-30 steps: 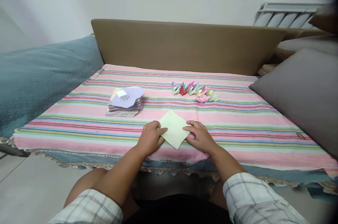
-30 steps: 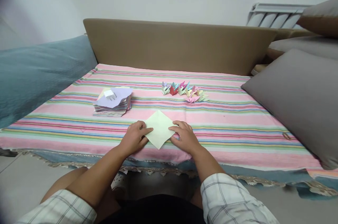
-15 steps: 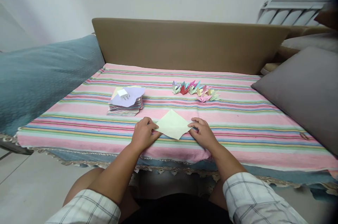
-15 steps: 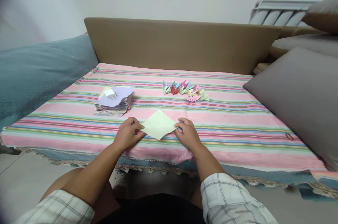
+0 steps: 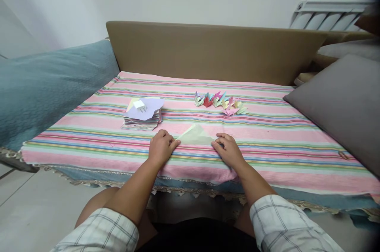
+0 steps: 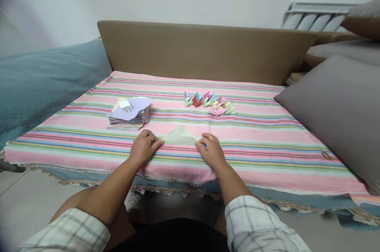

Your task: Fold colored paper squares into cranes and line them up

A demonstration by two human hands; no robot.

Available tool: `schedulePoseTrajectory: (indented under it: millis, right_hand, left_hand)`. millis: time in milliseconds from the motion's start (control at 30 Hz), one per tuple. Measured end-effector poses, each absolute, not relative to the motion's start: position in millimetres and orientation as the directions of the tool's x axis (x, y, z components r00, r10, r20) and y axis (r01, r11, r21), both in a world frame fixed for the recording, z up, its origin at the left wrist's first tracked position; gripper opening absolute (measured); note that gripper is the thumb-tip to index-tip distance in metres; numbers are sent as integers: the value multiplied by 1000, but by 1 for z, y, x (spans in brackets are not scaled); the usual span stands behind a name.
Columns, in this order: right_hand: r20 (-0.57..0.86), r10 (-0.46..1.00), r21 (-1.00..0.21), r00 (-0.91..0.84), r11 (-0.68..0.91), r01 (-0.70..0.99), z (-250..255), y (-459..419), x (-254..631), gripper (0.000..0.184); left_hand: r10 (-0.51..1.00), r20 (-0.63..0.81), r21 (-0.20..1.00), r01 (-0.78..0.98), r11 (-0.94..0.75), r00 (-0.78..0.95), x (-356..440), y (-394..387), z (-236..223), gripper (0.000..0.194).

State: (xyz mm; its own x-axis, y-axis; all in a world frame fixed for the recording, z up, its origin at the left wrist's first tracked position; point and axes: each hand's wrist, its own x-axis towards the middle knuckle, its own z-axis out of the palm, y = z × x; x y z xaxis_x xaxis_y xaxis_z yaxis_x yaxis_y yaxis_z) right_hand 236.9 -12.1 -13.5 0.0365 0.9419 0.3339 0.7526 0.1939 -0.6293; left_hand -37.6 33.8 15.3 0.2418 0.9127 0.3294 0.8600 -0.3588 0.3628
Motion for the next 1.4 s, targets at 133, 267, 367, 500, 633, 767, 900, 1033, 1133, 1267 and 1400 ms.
schedulePoseTrajectory:
  millis: [133,267,367,500,633,767,900,1033,1133,1267,1400]
  right_hand:
    - [339,939,-623,51,184,761,-15,-12,235,28]
    - [346,934,-613,88,154,775,-15,-11,233,27]
    - [348,930,-599,116,125,791,-16,-10,232,27]
    - [357,924,-583,135,107,806,-19,-9,231,26]
    - [341,931,-571,131,94,816,-18,-8,231,25]
    - [324,938,-558,123,84,826,-17,-8,231,25]
    - [344,931,-546,123,92,832,-17,-8,231,26]
    - [357,927,-539,115,104,836,-18,-8,231,27]
    - [350,929,-536,116,97,838,-19,-7,232,27]
    - [373,921,-535,114,113,838,-18,-7,232,24]
    - [488,863,-497,127,155,854,-9,-15,223,19]
  left_hand:
    - [915,325,338,874,-348,239,-36,34,17,27]
    - [920,312,322,885,-335,235,-35,32,20,29]
    - [917,318,301,892,-337,239,-34,32,20,29]
    - [912,336,244,913,-328,238,-32,30,20,22]
    - [846,439,121,913,-388,301,-22,21,19,26]
    - [693,434,42,755,-654,576,-4,8,12,28]
    - [579,348,64,597,-800,737,10,-3,3,50]
    - [611,286,97,612,-785,739,15,-7,-1,66]
    - [653,261,97,654,-750,711,16,-7,-2,70]
    - [663,266,111,661,-742,699,16,-6,-2,68]
    - [662,264,93,664,-742,702,16,-6,-1,65]
